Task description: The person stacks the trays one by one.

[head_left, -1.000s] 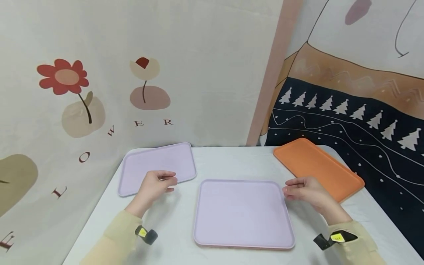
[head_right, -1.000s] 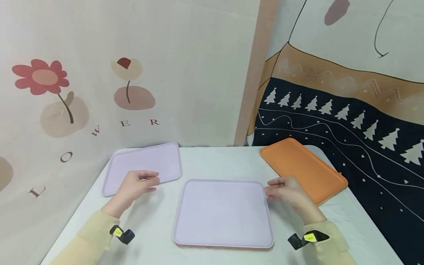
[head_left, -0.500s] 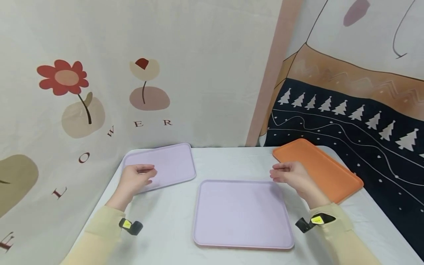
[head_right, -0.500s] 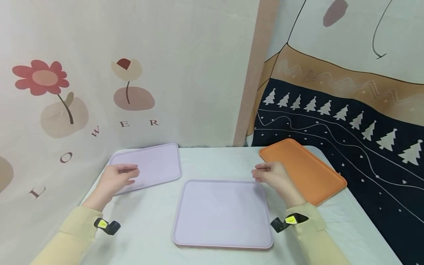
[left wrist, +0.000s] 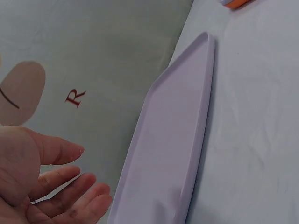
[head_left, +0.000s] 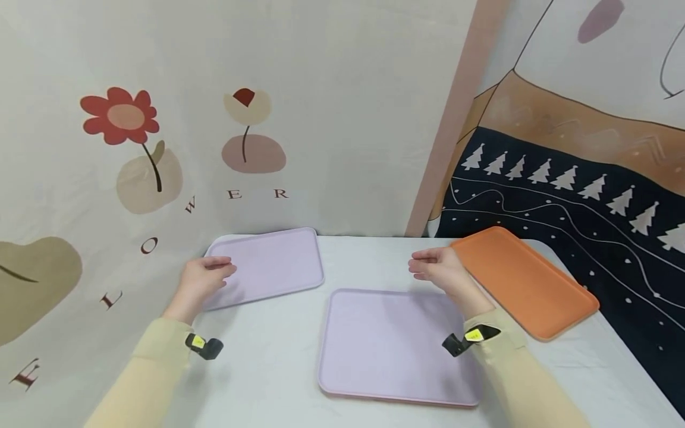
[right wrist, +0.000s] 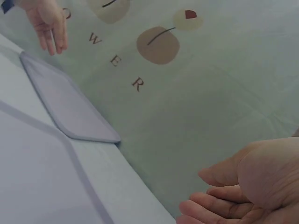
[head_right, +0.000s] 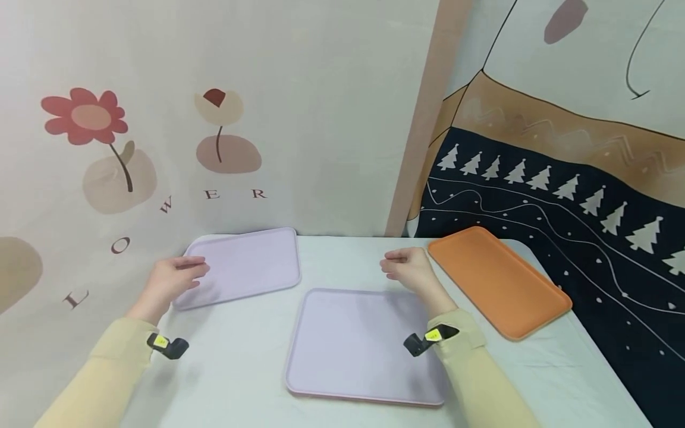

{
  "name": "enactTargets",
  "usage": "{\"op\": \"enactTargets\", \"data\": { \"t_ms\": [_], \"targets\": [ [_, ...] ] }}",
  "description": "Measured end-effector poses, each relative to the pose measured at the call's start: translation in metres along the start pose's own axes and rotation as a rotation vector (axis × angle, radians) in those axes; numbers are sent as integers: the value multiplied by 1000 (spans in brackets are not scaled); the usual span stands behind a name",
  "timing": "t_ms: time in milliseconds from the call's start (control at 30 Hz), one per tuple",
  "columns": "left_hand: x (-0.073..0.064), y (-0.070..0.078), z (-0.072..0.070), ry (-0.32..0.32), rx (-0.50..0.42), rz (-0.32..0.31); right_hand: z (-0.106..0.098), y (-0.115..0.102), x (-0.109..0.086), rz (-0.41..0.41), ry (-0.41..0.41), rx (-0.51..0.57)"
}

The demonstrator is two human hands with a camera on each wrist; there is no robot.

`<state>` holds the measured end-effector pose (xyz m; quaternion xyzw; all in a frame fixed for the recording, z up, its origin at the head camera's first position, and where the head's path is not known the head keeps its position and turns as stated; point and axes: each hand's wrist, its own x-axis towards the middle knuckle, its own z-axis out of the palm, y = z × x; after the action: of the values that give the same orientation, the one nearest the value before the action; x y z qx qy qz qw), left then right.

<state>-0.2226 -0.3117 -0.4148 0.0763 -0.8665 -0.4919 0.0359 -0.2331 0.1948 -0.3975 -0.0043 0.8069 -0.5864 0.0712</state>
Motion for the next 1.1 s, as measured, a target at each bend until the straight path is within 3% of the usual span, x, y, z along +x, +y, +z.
{"op": "enactTargets", "data": {
  "t_ms": [300, 667, 833, 1100],
  "targets": [
    [6, -16, -18, 45, 85, -125, 37, -14, 31, 22, -17, -25],
    [17, -45, -37, 148, 168, -169, 79, -23, 61, 19, -53, 36],
    [20, -53, -40, 137, 148, -220, 99, -20, 72, 26, -76, 77],
    [27, -62, -42, 124, 146, -238, 135, -11, 89, 29, -95, 114]
  ]
}}
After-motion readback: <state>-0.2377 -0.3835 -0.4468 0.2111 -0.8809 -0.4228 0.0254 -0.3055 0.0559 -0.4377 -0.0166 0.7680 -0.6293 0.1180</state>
